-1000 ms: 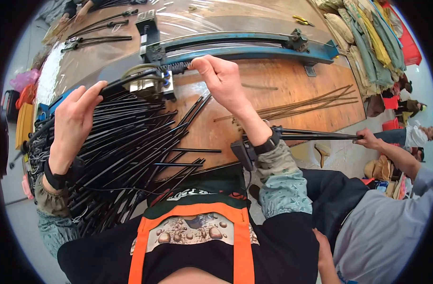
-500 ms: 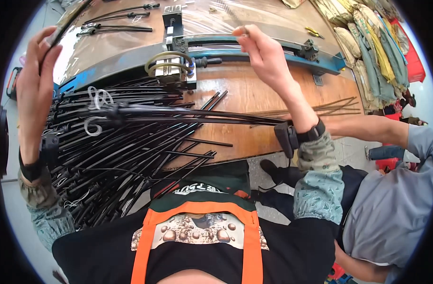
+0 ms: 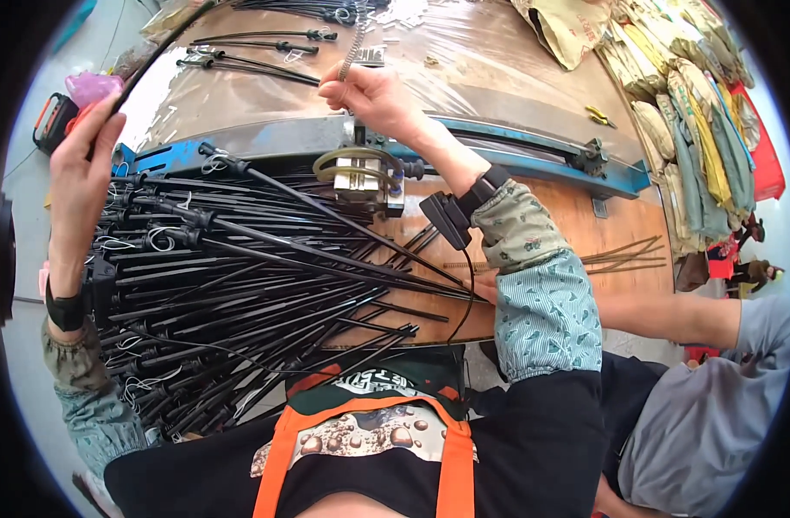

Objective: Manually placing metal rods into a specialized bending and forming jig on a fabrication floor.

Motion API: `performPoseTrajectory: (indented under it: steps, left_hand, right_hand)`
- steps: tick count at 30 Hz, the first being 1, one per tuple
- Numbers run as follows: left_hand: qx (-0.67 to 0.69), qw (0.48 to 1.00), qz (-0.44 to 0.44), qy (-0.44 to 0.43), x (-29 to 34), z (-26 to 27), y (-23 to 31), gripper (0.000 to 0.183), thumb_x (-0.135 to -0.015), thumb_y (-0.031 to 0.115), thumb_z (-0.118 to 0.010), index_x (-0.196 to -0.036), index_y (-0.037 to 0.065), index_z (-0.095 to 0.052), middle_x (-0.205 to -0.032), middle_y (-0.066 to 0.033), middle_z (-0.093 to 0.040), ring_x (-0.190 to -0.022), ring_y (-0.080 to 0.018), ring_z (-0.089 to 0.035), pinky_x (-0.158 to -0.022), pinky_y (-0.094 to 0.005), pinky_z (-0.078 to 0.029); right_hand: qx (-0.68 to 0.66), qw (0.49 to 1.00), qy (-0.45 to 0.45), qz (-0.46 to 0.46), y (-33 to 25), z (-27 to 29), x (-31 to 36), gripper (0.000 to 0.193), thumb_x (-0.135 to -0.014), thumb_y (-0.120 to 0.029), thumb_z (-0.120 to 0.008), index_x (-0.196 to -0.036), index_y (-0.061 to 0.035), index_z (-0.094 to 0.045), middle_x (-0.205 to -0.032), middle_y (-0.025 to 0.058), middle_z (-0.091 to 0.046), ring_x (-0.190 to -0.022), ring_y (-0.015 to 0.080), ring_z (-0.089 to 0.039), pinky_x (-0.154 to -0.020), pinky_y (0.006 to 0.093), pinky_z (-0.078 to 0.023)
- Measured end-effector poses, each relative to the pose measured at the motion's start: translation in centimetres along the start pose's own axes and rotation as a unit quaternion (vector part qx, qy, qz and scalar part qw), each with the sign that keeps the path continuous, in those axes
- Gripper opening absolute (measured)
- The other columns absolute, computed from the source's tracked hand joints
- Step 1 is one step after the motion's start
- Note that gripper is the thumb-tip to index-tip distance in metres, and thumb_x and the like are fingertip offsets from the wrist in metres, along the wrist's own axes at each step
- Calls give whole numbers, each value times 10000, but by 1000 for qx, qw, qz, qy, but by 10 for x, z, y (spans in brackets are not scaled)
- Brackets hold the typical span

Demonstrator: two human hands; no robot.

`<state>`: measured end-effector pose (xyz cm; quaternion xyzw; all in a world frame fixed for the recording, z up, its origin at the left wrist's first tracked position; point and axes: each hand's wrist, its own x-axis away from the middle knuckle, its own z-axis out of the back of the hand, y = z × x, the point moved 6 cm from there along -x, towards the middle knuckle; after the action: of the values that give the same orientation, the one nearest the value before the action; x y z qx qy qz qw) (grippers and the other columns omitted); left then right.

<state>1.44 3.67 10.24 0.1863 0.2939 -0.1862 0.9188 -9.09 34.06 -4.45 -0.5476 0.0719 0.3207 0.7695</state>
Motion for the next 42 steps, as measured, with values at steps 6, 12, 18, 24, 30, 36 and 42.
performPoseTrajectory:
  steps: [6,12,18,24,30,36,42]
  left_hand:
    - [8,999,17,-32,5,-23,-16,288,-944,134,-627,-1182,-30,-630,-1036,-164,-706,-908,-161,-653,-823,-274,-490]
    - [12,999,5,-45,-2,-38,-25,284,-942,129,-623,-1177,-29,-631,-1046,-179,-700,-916,-204,-662,-833,-289,-490]
    - [-53,992,-12,-111,-8,-58,-51,279,-937,160,-610,-1182,31,-646,-990,-165,-687,-863,-290,-663,-791,-316,-503]
    - [-36,981,-77,-177,-2,-111,-50,259,-929,209,-598,-1162,126,-674,-913,-145,-663,-815,-332,-642,-706,-400,-511]
    - [47,956,-185,-223,-22,-229,36,191,-900,126,-559,-1075,119,-634,-905,-116,-651,-845,-332,-653,-686,-420,-528]
    - [71,959,-152,-227,-17,-249,41,158,-930,219,-571,-934,64,-601,-817,-143,-625,-787,-356,-635,-663,-443,-506]
    - [118,957,-153,-215,-18,-250,38,211,-934,244,-586,-860,47,-605,-780,-143,-613,-763,-370,-621,-660,-450,-500]
  right_hand:
    - [8,1000,-16,-12,16,-6,-10,159,-982,-152,-578,-1024,-17,-650,-804,31,-667,-800,68,-638,-749,236,-536]
    - [169,981,-86,-30,18,-35,-28,165,-959,-197,-593,-1011,-52,-653,-795,115,-687,-768,187,-684,-693,311,-542]
    - [395,912,-108,30,19,-19,-14,173,-949,-254,-569,-939,-90,-623,-763,151,-650,-736,362,-643,-637,452,-506]
    - [491,870,-44,-17,42,126,87,90,-896,-158,-607,-890,-68,-605,-809,142,-615,-801,357,-605,-677,435,-484]
    - [521,852,1,-54,28,172,138,120,-930,-134,-559,-870,-32,-580,-815,177,-568,-835,379,-553,-734,448,-445]
    - [489,870,15,-64,40,165,140,136,-952,-139,-554,-884,-21,-556,-815,173,-563,-789,357,-555,-700,423,-436]
    - [456,886,31,-73,41,149,131,152,-959,-150,-559,-877,-22,-547,-790,160,-558,-760,344,-551,-679,415,-435]
